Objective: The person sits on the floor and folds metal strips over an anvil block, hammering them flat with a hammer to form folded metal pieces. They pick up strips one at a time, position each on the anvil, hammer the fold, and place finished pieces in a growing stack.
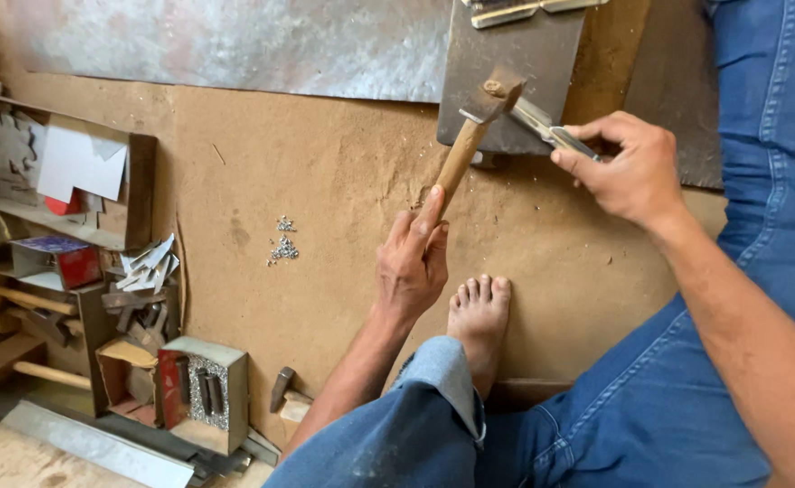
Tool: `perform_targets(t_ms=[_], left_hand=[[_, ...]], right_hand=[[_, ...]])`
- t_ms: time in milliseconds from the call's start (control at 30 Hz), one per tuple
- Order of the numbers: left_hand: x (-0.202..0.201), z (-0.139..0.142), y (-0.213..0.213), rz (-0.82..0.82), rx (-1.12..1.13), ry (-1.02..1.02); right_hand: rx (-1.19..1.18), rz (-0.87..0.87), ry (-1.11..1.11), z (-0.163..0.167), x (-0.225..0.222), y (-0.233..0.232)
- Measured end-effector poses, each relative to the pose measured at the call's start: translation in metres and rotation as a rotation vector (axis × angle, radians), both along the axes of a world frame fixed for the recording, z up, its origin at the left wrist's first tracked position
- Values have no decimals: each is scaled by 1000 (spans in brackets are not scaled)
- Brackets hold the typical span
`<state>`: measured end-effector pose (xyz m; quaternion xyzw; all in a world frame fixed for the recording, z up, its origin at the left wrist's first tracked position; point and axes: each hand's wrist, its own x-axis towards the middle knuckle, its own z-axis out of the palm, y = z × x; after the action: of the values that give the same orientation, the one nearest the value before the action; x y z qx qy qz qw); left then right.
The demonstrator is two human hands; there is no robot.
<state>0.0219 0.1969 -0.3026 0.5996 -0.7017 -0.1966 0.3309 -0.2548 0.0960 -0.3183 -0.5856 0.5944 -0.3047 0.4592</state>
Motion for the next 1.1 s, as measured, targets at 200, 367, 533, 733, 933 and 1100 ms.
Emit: perform_targets(t_ms=[200,367,533,733,933,1100], left_hand=[[-9,-22,2,-82,2,-81],[-20,-8,3,-69,4,-184],[-24,15,9,-84,-1,-226],[-19,3,16,-46,-25,-237],[-10,-48,29,8,0,-89],[26,-49,77,176,424,327]], right_hand=[[207,-18,-149,-1,0,-11],[112,-7,-114,-8,-1,-6],[-608,182,504,-14,1,11],[-470,131,375,-15,0,8],[-98,68,133,-1,-2,-5],[255,61,-224,15,0,6]])
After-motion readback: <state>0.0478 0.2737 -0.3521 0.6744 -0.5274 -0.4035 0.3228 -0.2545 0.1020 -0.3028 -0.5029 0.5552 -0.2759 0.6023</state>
